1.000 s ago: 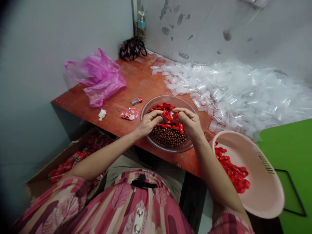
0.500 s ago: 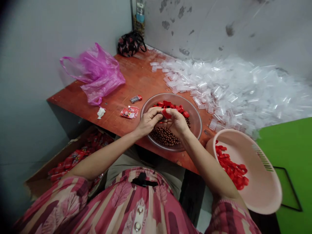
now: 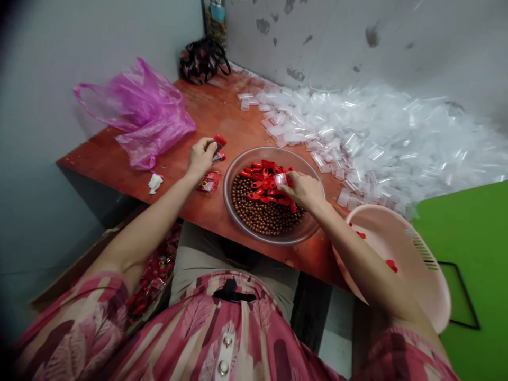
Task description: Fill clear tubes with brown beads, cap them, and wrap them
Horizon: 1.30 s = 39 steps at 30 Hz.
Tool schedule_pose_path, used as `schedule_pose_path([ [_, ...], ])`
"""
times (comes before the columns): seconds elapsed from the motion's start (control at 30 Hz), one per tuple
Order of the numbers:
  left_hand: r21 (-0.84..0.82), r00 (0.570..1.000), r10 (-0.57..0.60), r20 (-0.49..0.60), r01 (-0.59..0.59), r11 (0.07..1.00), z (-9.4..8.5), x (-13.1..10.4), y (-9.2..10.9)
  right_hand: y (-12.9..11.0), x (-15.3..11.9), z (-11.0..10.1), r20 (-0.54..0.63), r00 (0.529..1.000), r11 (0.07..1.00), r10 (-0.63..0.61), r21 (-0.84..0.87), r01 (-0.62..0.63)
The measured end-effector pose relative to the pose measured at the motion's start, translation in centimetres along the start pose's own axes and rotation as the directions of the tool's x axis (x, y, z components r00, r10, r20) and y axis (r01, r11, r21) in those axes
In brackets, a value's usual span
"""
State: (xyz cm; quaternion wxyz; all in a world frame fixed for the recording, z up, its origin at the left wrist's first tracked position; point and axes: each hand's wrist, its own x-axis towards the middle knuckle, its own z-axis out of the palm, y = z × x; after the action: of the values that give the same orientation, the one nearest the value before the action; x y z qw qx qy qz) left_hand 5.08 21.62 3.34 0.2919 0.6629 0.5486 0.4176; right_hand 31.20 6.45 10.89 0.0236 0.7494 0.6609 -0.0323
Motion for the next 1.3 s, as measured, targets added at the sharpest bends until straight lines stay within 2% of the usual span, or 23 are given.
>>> schedule_pose_path([
  [0.07,0.18,0.998,-0.061,-0.01,0.062,0.982,0.0,0.9,-1.0,-1.3,0.3,0.5,0.02,0.998,0.989,0.068,-0.132,-0.064],
  [0.13,0.26,0.996,-0.091,0.002,0.087,0.962,0.1,1.4,-1.6,-2.0,0.8,0.9,0.037,0.995,0.98,0.088,-0.183,-0.08],
  [0.23,0.278,0.998,-0.055,0.003,0.052,0.959,0.1,1.3,-1.9,-1.8,1.2,0.9,0.038,0.998,0.978,0.053,-0.202,-0.044],
  [0.3,0.248,1.0,0.012,-0.008,-0.01,0.969,-0.2,0.8,-1.6,-1.2,0.6,0.6,0.016,0.999,0.983,-0.036,-0.178,0.038],
  [0.37,0.172,0.995,0.103,0.002,-0.101,0.98,-0.6,-0.3,-0.7,-0.8,-0.6,0.2,0.046,0.978,0.969,-0.203,-0.135,0.207],
  [0.47,-0.008,0.969,0.241,0.05,-0.241,0.97,-1.0,-2.9,1.9,-1.2,-2.8,0.3,0.241,0.873,0.881,-0.423,-0.114,0.459],
  [0.53,-0.124,0.945,0.314,0.092,-0.302,0.945,-0.8,-5.0,4.0,-2.3,-3.8,1.1,0.356,0.821,0.832,-0.446,-0.173,0.527],
  [0.63,-0.26,0.901,0.399,0.17,-0.35,0.9,-0.2,-8.0,6.5,-4.7,-3.7,2.9,0.375,0.801,0.795,-0.466,-0.22,0.565],
  [0.73,-0.299,0.887,0.422,0.185,-0.358,0.884,0.3,-9.7,7.5,-6.6,-2.5,4.1,0.325,0.783,0.811,-0.53,-0.075,0.58],
  [0.8,-0.301,0.897,0.404,0.182,-0.34,0.891,0.2,-10.0,7.5,-6.8,-1.8,4.2,0.264,0.813,0.852,-0.519,0.092,0.515],
  [0.87,-0.307,0.908,0.375,0.187,-0.308,0.9,-0.1,-10.0,7.3,-6.2,-1.6,3.8,0.179,0.859,0.855,-0.48,0.315,0.412],
  [0.93,-0.311,0.913,0.355,0.201,-0.284,0.907,-0.5,-10.0,7.3,-5.2,-1.9,3.4,0.1,0.892,0.763,-0.44,0.566,0.313],
  [1.03,-0.302,0.897,0.345,0.277,-0.259,0.917,-1.0,-10.2,7.8,-3.8,-2.7,2.7,0.041,0.928,0.496,-0.37,0.853,0.161],
  [1.1,-0.289,0.858,0.333,0.391,-0.229,0.93,-1.0,-10.5,8.3,-3.4,-3.3,2.3,0.032,0.948,0.323,-0.318,0.944,0.076],
  [1.17,-0.295,0.803,0.32,0.502,-0.189,0.937,-0.8,-10.7,8.7,-3.2,-3.8,2.0,0.017,0.962,0.196,-0.272,0.98,0.038],
  [1.23,-0.345,0.759,0.327,0.564,-0.143,0.928,-0.4,-10.9,8.9,-3.2,-4.1,1.8,-0.016,0.972,0.137,-0.236,0.989,0.049],
  [1.3,-0.428,0.745,0.343,0.572,-0.086,0.9,0.1,-10.9,9.0,-3.1,-4.3,1.6,-0.055,0.974,0.139,-0.218,0.987,0.087],
])
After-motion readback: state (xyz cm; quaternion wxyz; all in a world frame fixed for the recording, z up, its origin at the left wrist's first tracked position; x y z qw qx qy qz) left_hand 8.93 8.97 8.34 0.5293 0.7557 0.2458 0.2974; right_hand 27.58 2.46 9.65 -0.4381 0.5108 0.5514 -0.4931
